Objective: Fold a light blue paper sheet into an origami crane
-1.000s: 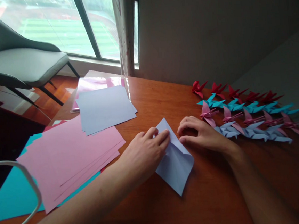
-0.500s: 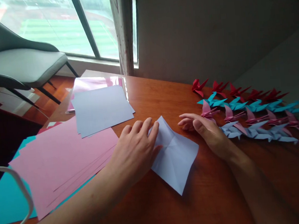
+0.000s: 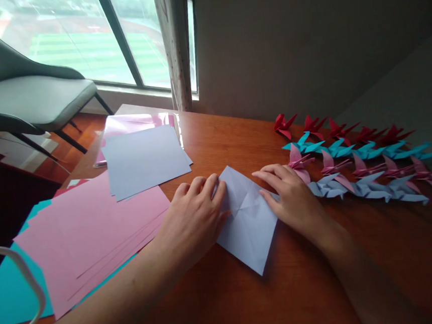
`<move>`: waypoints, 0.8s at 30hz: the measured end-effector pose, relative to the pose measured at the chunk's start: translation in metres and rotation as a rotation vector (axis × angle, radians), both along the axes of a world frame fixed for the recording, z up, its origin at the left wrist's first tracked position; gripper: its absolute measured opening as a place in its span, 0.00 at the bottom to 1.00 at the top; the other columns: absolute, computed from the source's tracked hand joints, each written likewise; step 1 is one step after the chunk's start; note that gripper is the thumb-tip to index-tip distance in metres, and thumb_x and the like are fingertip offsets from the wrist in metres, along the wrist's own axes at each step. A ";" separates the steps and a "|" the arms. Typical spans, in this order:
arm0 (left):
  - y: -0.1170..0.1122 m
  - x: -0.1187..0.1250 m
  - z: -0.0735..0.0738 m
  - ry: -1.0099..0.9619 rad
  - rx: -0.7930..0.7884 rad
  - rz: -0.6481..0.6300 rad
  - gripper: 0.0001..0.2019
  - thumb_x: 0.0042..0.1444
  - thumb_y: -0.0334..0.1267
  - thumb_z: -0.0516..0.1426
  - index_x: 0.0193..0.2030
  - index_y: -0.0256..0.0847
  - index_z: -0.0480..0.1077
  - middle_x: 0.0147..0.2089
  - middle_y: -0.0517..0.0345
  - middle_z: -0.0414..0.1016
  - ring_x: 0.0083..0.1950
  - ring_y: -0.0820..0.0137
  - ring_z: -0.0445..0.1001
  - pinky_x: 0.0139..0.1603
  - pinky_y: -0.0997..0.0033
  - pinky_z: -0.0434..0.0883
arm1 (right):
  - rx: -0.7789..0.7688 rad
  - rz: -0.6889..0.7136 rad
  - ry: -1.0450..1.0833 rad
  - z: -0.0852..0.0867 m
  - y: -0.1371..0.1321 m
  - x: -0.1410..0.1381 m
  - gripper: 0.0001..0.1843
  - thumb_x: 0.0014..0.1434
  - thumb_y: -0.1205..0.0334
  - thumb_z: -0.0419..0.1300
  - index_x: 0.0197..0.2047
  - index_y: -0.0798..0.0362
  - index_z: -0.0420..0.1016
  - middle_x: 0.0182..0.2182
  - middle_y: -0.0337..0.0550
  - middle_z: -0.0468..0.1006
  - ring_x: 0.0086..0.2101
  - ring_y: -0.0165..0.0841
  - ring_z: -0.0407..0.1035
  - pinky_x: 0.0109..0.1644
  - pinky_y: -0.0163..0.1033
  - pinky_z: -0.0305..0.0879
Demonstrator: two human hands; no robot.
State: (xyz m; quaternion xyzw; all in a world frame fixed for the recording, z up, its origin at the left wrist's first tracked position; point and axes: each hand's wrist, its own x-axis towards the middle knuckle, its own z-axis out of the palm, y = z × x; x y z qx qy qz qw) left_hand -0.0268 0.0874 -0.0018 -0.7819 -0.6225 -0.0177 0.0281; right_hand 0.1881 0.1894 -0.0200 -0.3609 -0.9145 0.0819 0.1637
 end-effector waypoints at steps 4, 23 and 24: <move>0.001 -0.001 0.001 -0.012 0.005 -0.004 0.21 0.65 0.43 0.53 0.62 0.39 0.62 0.63 0.45 0.68 0.56 0.53 0.68 0.48 0.55 0.68 | 0.073 0.104 -0.092 -0.001 -0.010 -0.011 0.20 0.61 0.75 0.53 0.52 0.49 0.75 0.44 0.48 0.76 0.44 0.42 0.67 0.46 0.47 0.64; 0.010 -0.009 0.003 -0.281 0.031 0.227 0.11 0.64 0.36 0.52 0.49 0.46 0.73 0.45 0.57 0.77 0.39 0.66 0.78 0.33 0.69 0.70 | 0.032 0.007 -0.228 -0.004 -0.027 -0.021 0.17 0.69 0.58 0.51 0.56 0.52 0.72 0.37 0.47 0.82 0.33 0.38 0.74 0.32 0.40 0.61; 0.010 -0.007 0.002 -0.330 0.050 0.204 0.11 0.65 0.36 0.52 0.47 0.46 0.74 0.44 0.57 0.77 0.39 0.67 0.78 0.34 0.70 0.70 | 0.036 0.006 -0.224 -0.004 -0.027 -0.021 0.16 0.69 0.58 0.51 0.55 0.51 0.73 0.36 0.47 0.82 0.33 0.37 0.74 0.31 0.40 0.60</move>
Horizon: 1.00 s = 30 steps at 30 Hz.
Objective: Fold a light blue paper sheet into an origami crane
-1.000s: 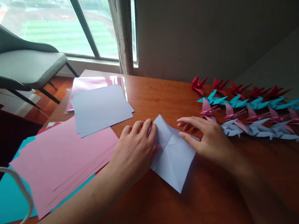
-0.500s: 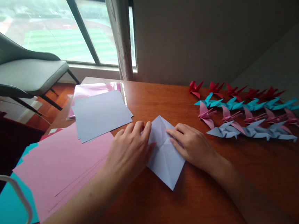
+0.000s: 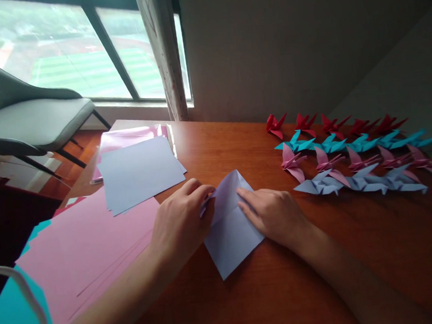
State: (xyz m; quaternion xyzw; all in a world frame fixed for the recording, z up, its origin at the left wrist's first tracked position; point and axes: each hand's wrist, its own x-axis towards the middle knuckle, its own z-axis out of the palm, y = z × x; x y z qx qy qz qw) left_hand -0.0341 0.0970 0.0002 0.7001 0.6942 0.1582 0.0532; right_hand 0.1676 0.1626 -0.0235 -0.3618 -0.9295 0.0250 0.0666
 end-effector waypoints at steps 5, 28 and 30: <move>-0.005 0.007 -0.002 0.049 0.076 -0.166 0.16 0.65 0.33 0.50 0.57 0.41 0.70 0.53 0.51 0.76 0.49 0.63 0.75 0.44 0.65 0.74 | 0.014 0.026 0.050 0.004 0.001 -0.002 0.13 0.68 0.59 0.53 0.50 0.50 0.75 0.36 0.46 0.80 0.38 0.39 0.71 0.35 0.41 0.61; -0.023 0.026 -0.010 0.469 0.049 -0.367 0.29 0.61 0.24 0.42 0.69 0.23 0.57 0.71 0.37 0.58 0.69 0.57 0.64 0.62 0.59 0.70 | 0.049 -0.068 -0.014 0.003 0.002 -0.001 0.18 0.67 0.58 0.52 0.57 0.52 0.71 0.39 0.48 0.78 0.39 0.40 0.71 0.34 0.41 0.63; -0.025 0.027 -0.011 0.448 0.040 -0.382 0.29 0.60 0.25 0.42 0.70 0.23 0.55 0.72 0.36 0.57 0.69 0.57 0.63 0.64 0.58 0.68 | 0.045 -0.070 -0.015 0.004 0.002 -0.002 0.18 0.67 0.58 0.52 0.58 0.51 0.71 0.39 0.48 0.78 0.39 0.40 0.71 0.34 0.41 0.63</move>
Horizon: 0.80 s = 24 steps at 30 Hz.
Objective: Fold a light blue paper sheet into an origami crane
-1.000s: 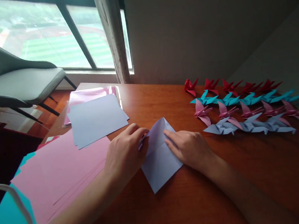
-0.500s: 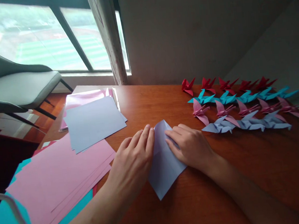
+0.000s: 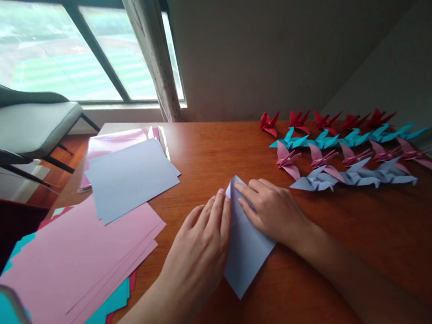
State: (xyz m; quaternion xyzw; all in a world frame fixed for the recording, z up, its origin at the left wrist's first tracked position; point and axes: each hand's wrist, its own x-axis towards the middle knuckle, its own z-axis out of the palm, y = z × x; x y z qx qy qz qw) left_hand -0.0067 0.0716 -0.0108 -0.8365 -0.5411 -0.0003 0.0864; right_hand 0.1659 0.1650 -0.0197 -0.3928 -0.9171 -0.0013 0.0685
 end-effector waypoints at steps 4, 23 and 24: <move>-0.005 0.004 -0.003 -0.052 -0.043 0.010 0.31 0.61 0.28 0.44 0.71 0.23 0.52 0.73 0.37 0.52 0.72 0.55 0.58 0.67 0.56 0.63 | -0.006 0.009 0.002 0.000 0.000 0.000 0.19 0.68 0.59 0.52 0.58 0.52 0.71 0.40 0.49 0.78 0.40 0.40 0.70 0.36 0.42 0.66; -0.008 0.007 -0.007 -0.192 -0.106 -0.021 0.43 0.62 0.62 0.47 0.71 0.25 0.52 0.73 0.35 0.50 0.73 0.48 0.55 0.70 0.49 0.55 | -0.034 0.005 -0.046 0.003 -0.001 -0.001 0.21 0.70 0.59 0.48 0.63 0.50 0.67 0.42 0.47 0.76 0.42 0.38 0.69 0.37 0.39 0.64; -0.009 0.007 -0.007 -0.198 -0.109 -0.018 0.43 0.62 0.62 0.46 0.71 0.25 0.52 0.74 0.36 0.50 0.73 0.49 0.54 0.70 0.50 0.54 | -0.036 0.004 -0.045 0.003 0.000 -0.001 0.21 0.70 0.59 0.48 0.63 0.50 0.67 0.42 0.47 0.76 0.42 0.38 0.69 0.37 0.39 0.64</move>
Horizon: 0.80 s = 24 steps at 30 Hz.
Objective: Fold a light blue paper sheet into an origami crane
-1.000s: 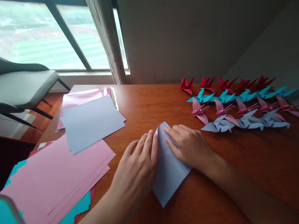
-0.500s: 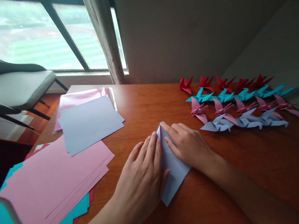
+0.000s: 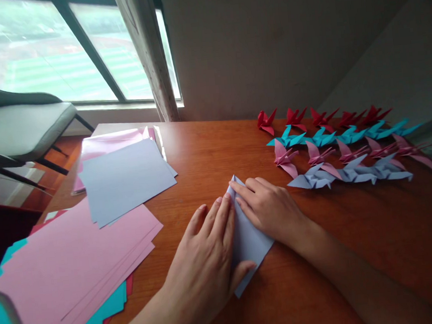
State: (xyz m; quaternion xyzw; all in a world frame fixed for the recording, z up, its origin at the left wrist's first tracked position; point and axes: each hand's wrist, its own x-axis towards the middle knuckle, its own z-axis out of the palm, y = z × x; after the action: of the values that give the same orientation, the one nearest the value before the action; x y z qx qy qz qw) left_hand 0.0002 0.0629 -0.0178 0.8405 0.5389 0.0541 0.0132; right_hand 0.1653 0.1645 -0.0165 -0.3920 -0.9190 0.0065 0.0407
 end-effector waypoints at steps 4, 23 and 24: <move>0.000 0.000 -0.002 -0.015 -0.015 0.018 0.42 0.63 0.63 0.44 0.72 0.27 0.52 0.74 0.39 0.51 0.74 0.51 0.53 0.72 0.51 0.52 | -0.006 -0.004 0.005 0.000 0.000 0.000 0.21 0.70 0.59 0.48 0.63 0.50 0.67 0.42 0.47 0.76 0.42 0.38 0.69 0.36 0.39 0.64; 0.000 0.000 -0.003 0.012 -0.033 0.016 0.43 0.62 0.64 0.45 0.72 0.28 0.53 0.74 0.38 0.50 0.74 0.46 0.51 0.71 0.45 0.53 | -0.022 -0.011 0.020 -0.002 0.002 0.000 0.21 0.70 0.57 0.47 0.63 0.49 0.67 0.43 0.46 0.76 0.43 0.38 0.69 0.38 0.38 0.64; 0.000 0.000 -0.003 0.005 -0.032 0.024 0.43 0.62 0.64 0.44 0.72 0.29 0.54 0.74 0.39 0.50 0.74 0.47 0.51 0.71 0.46 0.53 | -0.024 -0.011 0.019 -0.002 0.002 0.000 0.21 0.70 0.58 0.47 0.63 0.49 0.67 0.43 0.46 0.76 0.43 0.38 0.69 0.38 0.38 0.64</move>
State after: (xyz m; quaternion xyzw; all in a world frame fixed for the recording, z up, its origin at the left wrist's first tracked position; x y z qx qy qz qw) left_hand 0.0001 0.0630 -0.0206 0.8338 0.5498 0.0436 0.0248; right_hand 0.1650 0.1662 -0.0183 -0.3975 -0.9163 0.0210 0.0447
